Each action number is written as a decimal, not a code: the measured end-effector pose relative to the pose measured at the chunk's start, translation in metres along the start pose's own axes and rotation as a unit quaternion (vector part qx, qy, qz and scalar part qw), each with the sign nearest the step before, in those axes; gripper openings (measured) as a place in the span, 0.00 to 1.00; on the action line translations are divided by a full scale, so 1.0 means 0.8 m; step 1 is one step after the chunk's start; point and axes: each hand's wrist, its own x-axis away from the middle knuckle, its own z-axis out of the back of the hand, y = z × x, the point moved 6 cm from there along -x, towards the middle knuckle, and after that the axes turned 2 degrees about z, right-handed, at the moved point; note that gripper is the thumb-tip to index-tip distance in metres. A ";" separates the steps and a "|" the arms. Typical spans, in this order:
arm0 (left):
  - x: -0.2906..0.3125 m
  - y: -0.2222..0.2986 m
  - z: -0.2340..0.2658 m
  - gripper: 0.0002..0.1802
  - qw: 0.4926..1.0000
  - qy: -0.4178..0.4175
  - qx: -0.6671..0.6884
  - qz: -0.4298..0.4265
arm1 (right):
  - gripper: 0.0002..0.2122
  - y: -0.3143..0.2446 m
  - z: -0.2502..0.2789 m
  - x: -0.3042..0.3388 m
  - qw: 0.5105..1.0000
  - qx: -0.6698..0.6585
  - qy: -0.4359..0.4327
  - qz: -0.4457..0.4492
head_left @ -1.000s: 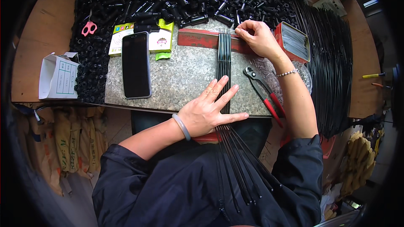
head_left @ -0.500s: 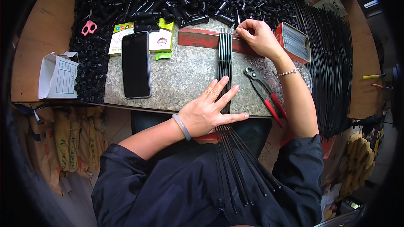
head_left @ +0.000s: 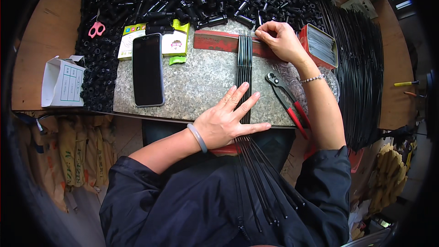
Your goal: Assembling electrical or solar connectors by inserting wires into housings and tightening them with tools.
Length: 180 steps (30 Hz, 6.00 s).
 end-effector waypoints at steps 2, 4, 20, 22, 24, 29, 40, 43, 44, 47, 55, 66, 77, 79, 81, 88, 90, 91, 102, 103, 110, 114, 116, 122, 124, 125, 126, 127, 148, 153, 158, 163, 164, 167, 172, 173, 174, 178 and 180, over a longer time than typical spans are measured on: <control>0.000 0.002 0.002 0.32 1.000 0.002 -0.002 -0.001 | 0.11 -0.001 0.002 0.001 1.000 -0.009 -0.006 -0.008; 0.000 0.000 0.000 0.32 1.000 -0.001 0.001 0.000 | 0.10 0.006 -0.002 0.000 1.000 -0.016 -0.011 -0.010; -0.001 0.001 0.002 0.31 1.000 -0.001 -0.004 -0.002 | 0.07 -0.004 -0.009 -0.002 0.998 -0.061 0.006 0.010; 0.000 0.001 0.001 0.31 1.000 0.002 -0.004 0.000 | 0.07 -0.010 -0.006 -0.003 0.999 -0.034 -0.012 0.011; 0.000 0.000 0.002 0.31 1.000 0.005 -0.005 0.001 | 0.07 -0.015 -0.005 -0.003 0.999 -0.006 -0.028 0.013; -0.001 0.002 0.003 0.31 1.000 0.004 -0.002 -0.002 | 0.07 -0.008 -0.009 -0.003 0.999 -0.045 -0.016 0.020; 0.001 0.001 0.001 0.32 1.000 -0.011 -0.012 -0.007 | 0.07 -0.020 -0.014 -0.004 0.998 -0.050 -0.011 0.032; 0.001 0.001 0.003 0.34 1.000 0.000 -0.010 -0.005 | 0.07 -0.030 -0.016 -0.005 0.997 -0.016 0.010 0.073; 0.000 0.001 0.004 0.35 1.000 -0.001 -0.011 -0.006 | 0.08 -0.034 -0.018 -0.004 0.994 -0.010 0.036 0.101; -0.004 0.003 0.002 0.35 1.000 -0.012 -0.002 -0.009 | 0.10 -0.039 -0.009 -0.003 0.989 -0.005 0.080 0.126; 0.002 0.012 0.016 0.39 0.999 -0.037 0.009 -0.006 | 0.06 0.051 0.139 0.076 0.966 0.222 0.113 -0.071; -0.022 0.073 0.117 0.29 0.934 0.027 0.352 -0.050 | 0.05 0.048 0.162 0.118 0.925 0.253 0.279 0.039; -0.022 0.089 0.146 0.22 0.952 0.010 0.306 0.004 | 0.06 -0.226 0.125 0.300 0.928 -0.125 0.172 0.306; -0.021 0.088 0.146 0.21 0.953 0.006 0.303 -0.006 | 0.13 -0.245 0.114 0.317 0.922 -0.033 0.176 0.345; -0.021 0.090 0.147 0.19 0.954 0.022 0.299 -0.014 | 0.13 -0.250 0.110 0.322 0.925 0.007 0.188 0.330; -0.022 0.099 0.140 0.13 0.952 0.027 0.304 -0.032 | 0.11 -0.246 0.105 0.322 0.934 0.032 0.197 0.298; -0.021 0.100 0.138 0.13 0.957 0.038 0.285 -0.038 | 0.11 -0.245 0.104 0.323 0.930 0.050 0.212 0.295; -0.020 0.101 0.137 0.13 0.957 0.038 0.286 -0.039 | 0.11 -0.246 0.104 0.322 0.931 0.050 0.212 0.294; -0.021 0.100 0.147 0.09 0.966 0.117 0.217 -0.082 | 0.13 -0.250 0.119 0.326 0.918 0.094 0.250 0.293; -0.021 0.100 0.147 0.09 0.966 0.117 0.218 -0.082 | 0.13 -0.251 0.119 0.325 0.917 0.094 0.251 0.295; -0.022 0.100 0.146 0.09 0.969 0.112 0.207 -0.078 | 0.12 -0.256 0.119 0.322 0.917 0.101 0.240 0.303; -0.021 0.100 0.146 0.09 0.969 0.111 0.207 -0.075 | 0.12 -0.256 0.121 0.323 0.919 0.102 0.233 0.302; -0.021 0.100 0.146 0.09 0.968 0.111 0.211 -0.075 | 0.12 -0.256 0.121 0.322 0.919 0.102 0.230 0.302; -0.021 0.099 0.145 0.09 0.968 0.109 0.211 -0.076 | 0.12 -0.258 0.120 0.321 0.914 0.100 0.241 0.311; -0.020 0.098 0.145 0.09 0.968 0.110 0.212 -0.076 | 0.12 -0.257 0.119 0.321 0.916 0.102 0.234 0.310; -0.020 0.098 0.145 0.09 0.969 0.107 0.210 -0.074 | 0.12 -0.257 0.119 0.320 0.916 0.102 0.233 0.310; -0.020 0.097 0.145 0.09 0.970 0.105 0.208 -0.073 | 0.12 -0.257 0.120 0.319 0.914 0.107 0.237 0.311; -0.020 0.098 0.145 0.09 0.970 0.105 0.208 -0.073 | 0.12 -0.257 0.121 0.319 0.912 0.111 0.241 0.312; -0.017 0.096 0.144 0.10 0.962 0.171 0.186 -0.103 | 0.12 -0.265 0.114 0.315 0.902 0.151 0.238 0.328; -0.019 0.100 0.145 0.11 0.961 0.167 0.191 -0.115 | 0.12 -0.257 0.117 0.306 0.931 0.045 0.196 0.306; -0.019 0.102 0.147 0.11 0.965 0.159 0.172 -0.116 | 0.15 -0.269 0.111 0.309 0.864 0.176 0.246 0.402; -0.018 0.101 0.148 0.12 0.965 0.162 0.167 -0.122 | 0.15 -0.267 0.113 0.302 0.892 0.119 0.187 0.395; -0.019 0.102 0.147 0.13 0.968 0.147 0.161 -0.123 | 0.13 -0.271 0.110 0.303 0.893 0.123 0.196 0.385; -0.019 0.104 0.148 0.14 0.971 0.119 0.163 -0.125 | 0.11 -0.276 0.108 0.303 0.892 0.130 0.190 0.389; -0.019 0.102 0.147 0.18 0.965 0.154 0.151 -0.152 | 0.12 -0.281 0.108 0.298 0.881 0.118 0.181 0.422; -0.018 0.102 0.146 0.19 0.966 0.147 0.148 -0.154 | 0.12 -0.281 0.108 0.297 0.887 0.096 0.171 0.419; -0.018 0.102 0.145 0.20 0.967 0.141 0.145 -0.157 | 0.12 -0.281 0.110 0.296 0.892 0.076 0.163 0.415; -0.020 0.103 0.148 0.17 0.966 0.152 0.140 -0.157 | 0.13 -0.280 0.107 0.292 0.900 0.048 0.150 0.406; -0.020 0.101 0.146 0.14 0.966 0.147 0.143 -0.156 | 0.14 -0.279 0.101 0.290 0.918 0.001 0.130 0.375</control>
